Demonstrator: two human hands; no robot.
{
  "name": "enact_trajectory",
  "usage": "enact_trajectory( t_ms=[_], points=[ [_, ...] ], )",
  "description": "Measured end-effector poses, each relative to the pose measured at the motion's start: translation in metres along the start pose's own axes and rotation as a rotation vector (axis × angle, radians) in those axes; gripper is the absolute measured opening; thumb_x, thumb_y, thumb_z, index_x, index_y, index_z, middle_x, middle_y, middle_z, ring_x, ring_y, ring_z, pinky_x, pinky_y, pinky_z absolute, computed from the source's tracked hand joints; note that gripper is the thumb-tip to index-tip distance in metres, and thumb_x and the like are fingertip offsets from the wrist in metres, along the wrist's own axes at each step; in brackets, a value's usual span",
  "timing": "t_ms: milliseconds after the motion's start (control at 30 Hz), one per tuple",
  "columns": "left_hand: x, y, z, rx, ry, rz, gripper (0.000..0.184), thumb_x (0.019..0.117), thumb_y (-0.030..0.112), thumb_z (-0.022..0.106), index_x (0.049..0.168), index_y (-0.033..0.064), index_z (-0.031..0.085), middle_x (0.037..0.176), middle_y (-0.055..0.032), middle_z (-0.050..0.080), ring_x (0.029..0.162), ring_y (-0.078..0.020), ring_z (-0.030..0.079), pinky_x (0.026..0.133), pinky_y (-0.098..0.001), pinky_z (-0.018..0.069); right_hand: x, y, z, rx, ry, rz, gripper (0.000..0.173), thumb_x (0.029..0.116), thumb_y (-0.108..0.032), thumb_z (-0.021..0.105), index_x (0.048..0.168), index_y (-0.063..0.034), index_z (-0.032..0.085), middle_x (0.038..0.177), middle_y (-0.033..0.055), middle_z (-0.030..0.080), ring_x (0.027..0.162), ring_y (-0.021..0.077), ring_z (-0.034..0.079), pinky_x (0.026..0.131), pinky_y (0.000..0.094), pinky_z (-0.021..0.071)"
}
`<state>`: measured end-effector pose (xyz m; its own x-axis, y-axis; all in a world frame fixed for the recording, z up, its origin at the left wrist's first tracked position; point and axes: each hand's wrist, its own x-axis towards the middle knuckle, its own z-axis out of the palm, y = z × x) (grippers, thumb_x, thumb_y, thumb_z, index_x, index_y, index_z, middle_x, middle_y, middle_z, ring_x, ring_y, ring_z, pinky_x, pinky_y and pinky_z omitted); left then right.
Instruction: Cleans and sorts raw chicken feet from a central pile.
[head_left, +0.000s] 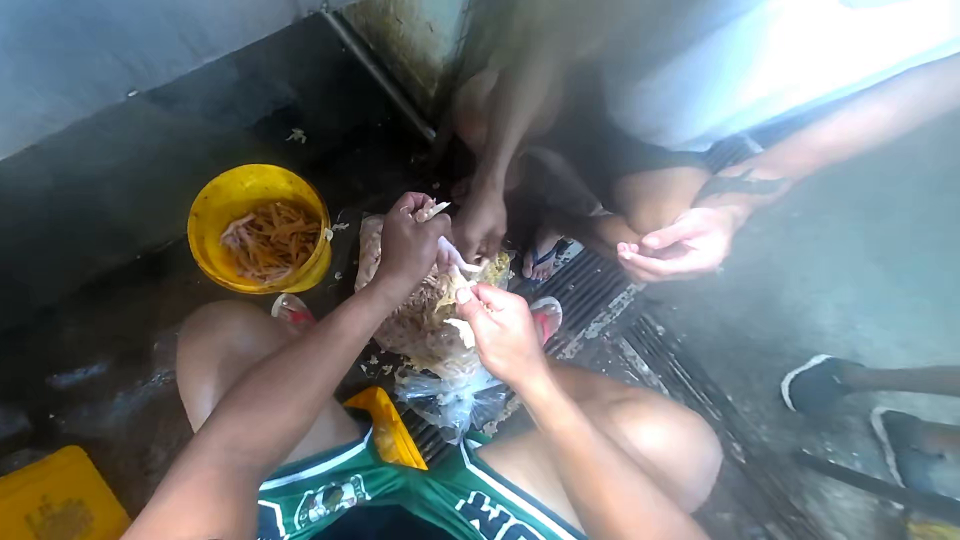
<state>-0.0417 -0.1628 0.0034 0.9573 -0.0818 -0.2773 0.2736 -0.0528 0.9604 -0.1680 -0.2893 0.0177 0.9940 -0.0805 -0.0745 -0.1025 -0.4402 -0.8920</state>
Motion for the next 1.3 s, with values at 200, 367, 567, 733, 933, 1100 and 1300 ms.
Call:
enact_trajectory(
  t_ms=[200,367,567,733,933,1100,1300],
  points=[
    [-0.024,-0.007,-0.001,0.098,-0.074,0.069,0.023,0.094,0.02,0.072,0.114,0.0097,0.065,0.091,-0.0095,0.067,0.073,-0.0197,0.064,0.063,-0.038,0.0552,0.004,0.006,0.006,0.107,-0.03,0.104,0.026,0.1063,-0.023,0.054,0.107,-0.0074,0.074,0.092,-0.001,0.073,0.087,0.0026,0.067,0.082,0.0243,0.057],
    [-0.007,-0.01,0.003,0.083,0.009,-0.019,0.023,0.0906,0.012,0.073,0.111,0.0062,0.066,0.09,-0.0096,0.067,0.071,-0.0181,0.063,0.061,-0.0369,0.0541,0.008,0.008,0.0,0.138,-0.082,0.048,0.028,0.1057,-0.02,0.053,0.09,-0.008,0.072,0.077,-0.0013,0.067,0.073,0.0054,0.064,0.071,0.026,0.0552],
    [0.003,-0.002,0.004,0.035,0.019,-0.092,0.027,0.0912,0.01,0.069,0.117,0.0067,0.064,0.092,-0.0108,0.066,0.065,-0.0182,0.061,0.055,-0.0357,0.0528,0.006,0.004,-0.006,0.146,-0.107,0.018,0.031,0.1045,-0.019,0.053,0.077,-0.0111,0.066,0.063,-0.0045,0.054,0.058,0.0048,0.052,0.056,0.023,0.0449],
    [0.003,-0.001,0.008,0.03,0.019,-0.101,0.031,0.09,0.011,0.069,0.12,0.0068,0.063,0.094,-0.011,0.066,0.069,-0.0187,0.062,0.058,-0.0367,0.0538,0.003,0.003,-0.005,0.161,-0.077,0.042,0.031,0.1037,-0.018,0.054,0.075,-0.0106,0.065,0.062,-0.0039,0.054,0.057,0.0054,0.052,0.056,0.0232,0.0461],
    [0.041,-0.004,-0.026,-0.132,0.223,-0.109,0.039,0.0913,0.009,0.065,0.128,0.0018,0.057,0.095,-0.0151,0.068,0.071,-0.0228,0.068,0.062,-0.0412,0.0601,-0.026,-0.01,-0.003,0.135,-0.188,0.0,0.03,0.1008,-0.013,0.051,0.073,-0.0117,0.062,0.061,-0.0073,0.051,0.054,0.0009,0.048,0.05,0.0196,0.0407],
    [0.036,0.008,-0.035,-0.352,0.191,-0.1,0.016,0.0928,0.008,0.064,0.106,0.0086,0.055,0.07,-0.0037,0.057,0.05,-0.0119,0.053,0.044,-0.0265,0.047,-0.015,0.001,-0.011,0.104,-0.193,0.09,0.03,0.1045,-0.015,0.045,0.095,-0.0084,0.072,0.08,-0.0038,0.067,0.071,0.0024,0.063,0.065,0.0212,0.0538],
    [0.001,-0.002,-0.011,-0.45,0.005,-0.244,0.008,0.0994,0.014,0.06,0.105,0.0092,0.057,0.065,-0.0038,0.055,0.048,-0.0116,0.051,0.044,-0.0265,0.0463,-0.005,0.011,-0.005,0.27,-0.109,0.139,0.026,0.1018,-0.01,0.047,0.112,-0.0066,0.071,0.078,-0.0005,0.063,0.068,0.0064,0.059,0.063,0.0233,0.0515]
  ],
)
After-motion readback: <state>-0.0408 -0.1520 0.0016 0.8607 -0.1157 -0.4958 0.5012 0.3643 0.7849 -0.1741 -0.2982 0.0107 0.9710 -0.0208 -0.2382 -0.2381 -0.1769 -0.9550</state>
